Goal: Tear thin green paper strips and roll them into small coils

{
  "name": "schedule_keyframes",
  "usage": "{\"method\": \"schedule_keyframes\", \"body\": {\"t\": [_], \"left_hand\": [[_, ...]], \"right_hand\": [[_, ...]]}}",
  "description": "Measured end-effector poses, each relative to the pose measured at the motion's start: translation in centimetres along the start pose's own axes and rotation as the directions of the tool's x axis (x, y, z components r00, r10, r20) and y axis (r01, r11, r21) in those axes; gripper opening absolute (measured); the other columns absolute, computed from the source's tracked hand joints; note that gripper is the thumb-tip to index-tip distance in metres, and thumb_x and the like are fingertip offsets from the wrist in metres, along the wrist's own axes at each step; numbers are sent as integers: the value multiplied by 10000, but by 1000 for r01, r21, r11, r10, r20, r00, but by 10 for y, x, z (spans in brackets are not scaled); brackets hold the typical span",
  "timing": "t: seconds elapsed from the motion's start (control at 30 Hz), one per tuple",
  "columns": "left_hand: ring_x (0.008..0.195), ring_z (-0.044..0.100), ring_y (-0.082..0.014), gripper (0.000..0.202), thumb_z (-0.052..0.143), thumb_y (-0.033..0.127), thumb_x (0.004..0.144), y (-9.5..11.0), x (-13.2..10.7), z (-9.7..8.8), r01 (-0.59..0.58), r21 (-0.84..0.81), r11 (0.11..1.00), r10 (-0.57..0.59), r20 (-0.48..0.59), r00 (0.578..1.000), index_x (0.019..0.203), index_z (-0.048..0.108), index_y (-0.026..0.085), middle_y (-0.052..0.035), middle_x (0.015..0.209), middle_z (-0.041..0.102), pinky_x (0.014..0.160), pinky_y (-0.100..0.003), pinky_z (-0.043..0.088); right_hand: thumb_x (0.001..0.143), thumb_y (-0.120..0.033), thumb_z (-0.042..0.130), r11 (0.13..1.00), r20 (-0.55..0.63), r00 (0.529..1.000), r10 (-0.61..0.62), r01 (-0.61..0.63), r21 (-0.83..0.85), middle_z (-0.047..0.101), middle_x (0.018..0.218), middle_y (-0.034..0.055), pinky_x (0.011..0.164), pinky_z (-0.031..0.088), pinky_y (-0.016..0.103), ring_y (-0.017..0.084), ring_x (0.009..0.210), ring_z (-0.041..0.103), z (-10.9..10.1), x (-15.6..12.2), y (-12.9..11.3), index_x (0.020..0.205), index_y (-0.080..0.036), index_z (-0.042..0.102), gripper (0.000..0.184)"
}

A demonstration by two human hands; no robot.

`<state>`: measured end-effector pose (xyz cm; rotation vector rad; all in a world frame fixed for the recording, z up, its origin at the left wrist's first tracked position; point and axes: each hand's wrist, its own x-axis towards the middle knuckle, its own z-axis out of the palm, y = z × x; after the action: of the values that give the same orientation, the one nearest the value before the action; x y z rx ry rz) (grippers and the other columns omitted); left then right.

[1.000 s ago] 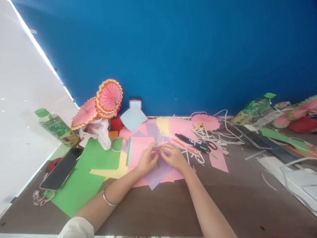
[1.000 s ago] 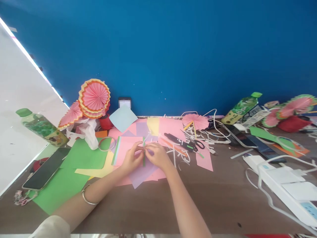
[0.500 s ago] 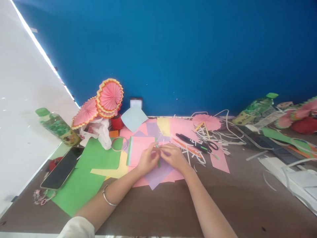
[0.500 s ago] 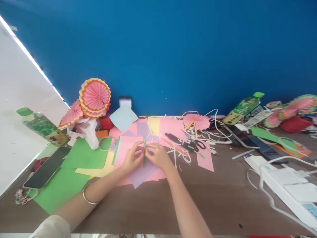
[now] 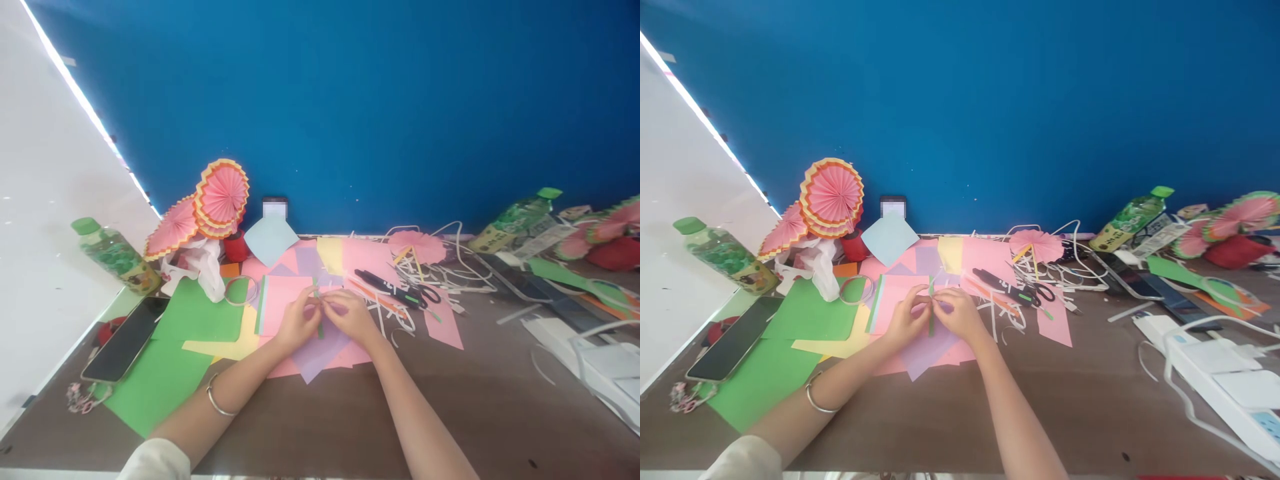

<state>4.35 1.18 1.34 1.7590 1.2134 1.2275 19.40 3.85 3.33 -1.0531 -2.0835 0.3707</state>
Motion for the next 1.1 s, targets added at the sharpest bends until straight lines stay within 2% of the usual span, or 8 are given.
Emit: {"method": "schedule_keyframes", "body": {"t": [0.2, 0.37, 0.53, 0.73, 0.8, 0.87, 1.0, 1.1], "left_hand": [[801, 640, -147, 365, 462, 177, 789, 1, 0, 1, 9, 5, 1000, -9, -9, 1000, 1147, 406, 218, -11, 881, 676, 776, -291, 477], [827, 640, -153, 372, 462, 163, 781, 2, 1, 1, 30, -52, 998, -30, -1, 1000, 1145, 404, 219, -18, 883, 678, 808, -317, 475], [961, 608, -173, 413, 496, 124, 750, -2, 2, 2, 82, -244, 966, -84, 0, 996, 1140, 401, 221, -32, 868, 680, 858, -354, 456], [1043, 575, -204, 383, 577, 147, 723, 1, 6, 1, 88, -518, 851, -108, -7, 994, 1067, 417, 203, 15, 656, 649, 938, -392, 398], [1063, 562, -221, 380, 592, 183, 727, 2, 6, -1, 91, -570, 817, -108, 3, 994, 1064, 417, 197, 15, 629, 639, 940, -403, 393], [1067, 558, -235, 400, 602, 229, 731, 1, 7, -2, 103, -581, 807, -119, 11, 993, 1081, 411, 195, 10, 625, 639, 920, -410, 404], [1004, 593, -232, 462, 625, 266, 716, -1, 8, -3, 110, -587, 802, -132, 6, 991, 1117, 408, 192, 10, 635, 642, 912, -415, 402], [865, 638, -198, 469, 639, 262, 700, -1, 8, -3, 109, -605, 789, -139, -3, 990, 1111, 423, 194, 24, 627, 640, 914, -414, 400]], "right_hand": [[738, -119, 495, 1000, 11, 1000, -8, 8, -15, 692, 795, 16, 752, 482, 354, 185, 764, 625, 2, -1, 1, 707, -223, 650, 189], [729, -154, 505, 999, -40, 998, 45, -45, 13, 691, 783, 23, 742, 493, 349, 191, 761, 631, 6, 0, 2, 669, -219, 637, 159], [720, -201, 510, 990, -159, 978, 134, -124, 72, 688, 735, 24, 674, 508, 320, 186, 699, 630, 5, 2, 4, 675, -219, 637, 136], [714, -230, 490, 951, -280, 909, 307, -299, 74, 669, 657, 23, 595, 493, 287, 171, 596, 600, 0, 2, 20, 639, -192, 626, 160], [721, -256, 494, 932, -342, 873, 348, -361, 26, 662, 642, 39, 588, 486, 294, 181, 589, 596, -4, 0, 31, 646, -181, 636, 177], [738, -302, 497, 917, -394, 857, 332, -392, -79, 651, 631, 61, 597, 478, 320, 199, 593, 589, -7, -2, 42, 654, -174, 650, 217], [770, -306, 471, 900, -429, 876, 219, -351, -258, 647, 801, 122, 691, 465, 373, 240, 740, 592, -11, -5, 54, 862, -134, 660, 271], [789, -295, 438, 879, -375, 889, 264, -382, -285, 597, 618, 84, 631, 461, 345, 216, 615, 564, -11, -4, 52, 729, -157, 647, 258]]}}
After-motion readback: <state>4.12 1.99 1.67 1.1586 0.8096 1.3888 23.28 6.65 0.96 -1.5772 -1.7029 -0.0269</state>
